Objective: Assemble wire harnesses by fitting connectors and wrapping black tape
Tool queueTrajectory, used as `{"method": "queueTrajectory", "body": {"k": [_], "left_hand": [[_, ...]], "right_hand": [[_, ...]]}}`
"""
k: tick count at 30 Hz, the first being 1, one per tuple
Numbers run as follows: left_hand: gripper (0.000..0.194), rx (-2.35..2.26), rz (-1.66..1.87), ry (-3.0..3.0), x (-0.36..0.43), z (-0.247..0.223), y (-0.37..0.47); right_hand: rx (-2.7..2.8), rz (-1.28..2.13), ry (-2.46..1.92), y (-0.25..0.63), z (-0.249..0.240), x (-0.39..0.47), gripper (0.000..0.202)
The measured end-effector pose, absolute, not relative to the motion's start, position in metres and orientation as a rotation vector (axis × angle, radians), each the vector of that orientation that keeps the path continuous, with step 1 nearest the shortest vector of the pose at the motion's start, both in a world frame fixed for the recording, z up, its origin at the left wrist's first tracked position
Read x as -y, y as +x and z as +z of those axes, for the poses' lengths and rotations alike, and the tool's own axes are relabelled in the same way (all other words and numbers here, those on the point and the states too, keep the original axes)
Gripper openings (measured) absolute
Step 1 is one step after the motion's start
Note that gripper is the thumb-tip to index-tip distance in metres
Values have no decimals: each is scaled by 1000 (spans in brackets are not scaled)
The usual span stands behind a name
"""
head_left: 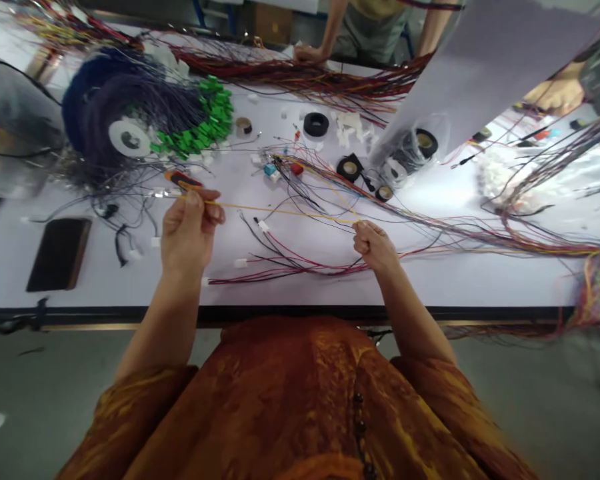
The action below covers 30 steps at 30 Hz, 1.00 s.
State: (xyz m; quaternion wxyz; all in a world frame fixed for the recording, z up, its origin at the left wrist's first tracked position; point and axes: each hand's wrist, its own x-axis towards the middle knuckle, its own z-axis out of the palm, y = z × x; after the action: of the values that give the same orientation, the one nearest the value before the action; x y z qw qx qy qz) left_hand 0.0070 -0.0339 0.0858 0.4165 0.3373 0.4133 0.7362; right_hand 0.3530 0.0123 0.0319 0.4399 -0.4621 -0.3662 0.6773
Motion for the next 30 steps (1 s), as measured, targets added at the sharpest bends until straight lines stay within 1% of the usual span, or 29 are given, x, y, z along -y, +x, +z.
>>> {"method": "queueTrajectory", "body": {"k": [3, 6, 10, 12, 14, 17, 18, 21, 22, 23, 25, 26, 29, 30], "left_hand": [[29, -1074, 1795, 707, 54, 72, 14], [29, -1103, 1765, 674, 64, 67, 19], [30, -1066, 1811, 733, 66, 67, 25], [32, -1052, 1787, 724, 66, 65, 25], [32, -1061, 1760, 668, 68, 62, 21], [19, -1099, 1654, 617, 73, 57, 16], [21, -1120, 1534, 639, 75, 55, 18], [39, -1093, 954, 768, 81, 52, 45], [41, -1035, 786, 799, 80, 51, 61], [43, -975, 702, 805, 77, 50, 78], [52, -944, 757, 719, 66, 45, 115], [52, -925, 795, 648, 58, 43, 130], [29, -854, 910, 478, 31, 40, 154], [27, -855, 954, 440, 23, 41, 153]], "right_hand": [[784, 1697, -1066, 353, 31, -10, 46], [720, 1699, -1034, 352, 31, -11, 37], [594, 1626, -1101, 350, 37, -16, 22], [554, 1646, -1111, 350, 40, -19, 21], [595, 1749, -1091, 353, 42, -20, 28], [758, 1877, -1054, 356, 40, -16, 40], [817, 1879, -1055, 355, 39, -14, 43], [958, 1835, -1060, 348, 38, -8, 46], [988, 1825, -1057, 344, 39, -6, 47], [1011, 1821, -1053, 341, 40, -5, 48], [1051, 1838, -1055, 337, 42, -2, 48], [1068, 1856, -1060, 336, 43, -1, 48], [1106, 1906, -1100, 337, 43, 5, 53], [1108, 1889, -1123, 338, 42, 6, 56]]}}
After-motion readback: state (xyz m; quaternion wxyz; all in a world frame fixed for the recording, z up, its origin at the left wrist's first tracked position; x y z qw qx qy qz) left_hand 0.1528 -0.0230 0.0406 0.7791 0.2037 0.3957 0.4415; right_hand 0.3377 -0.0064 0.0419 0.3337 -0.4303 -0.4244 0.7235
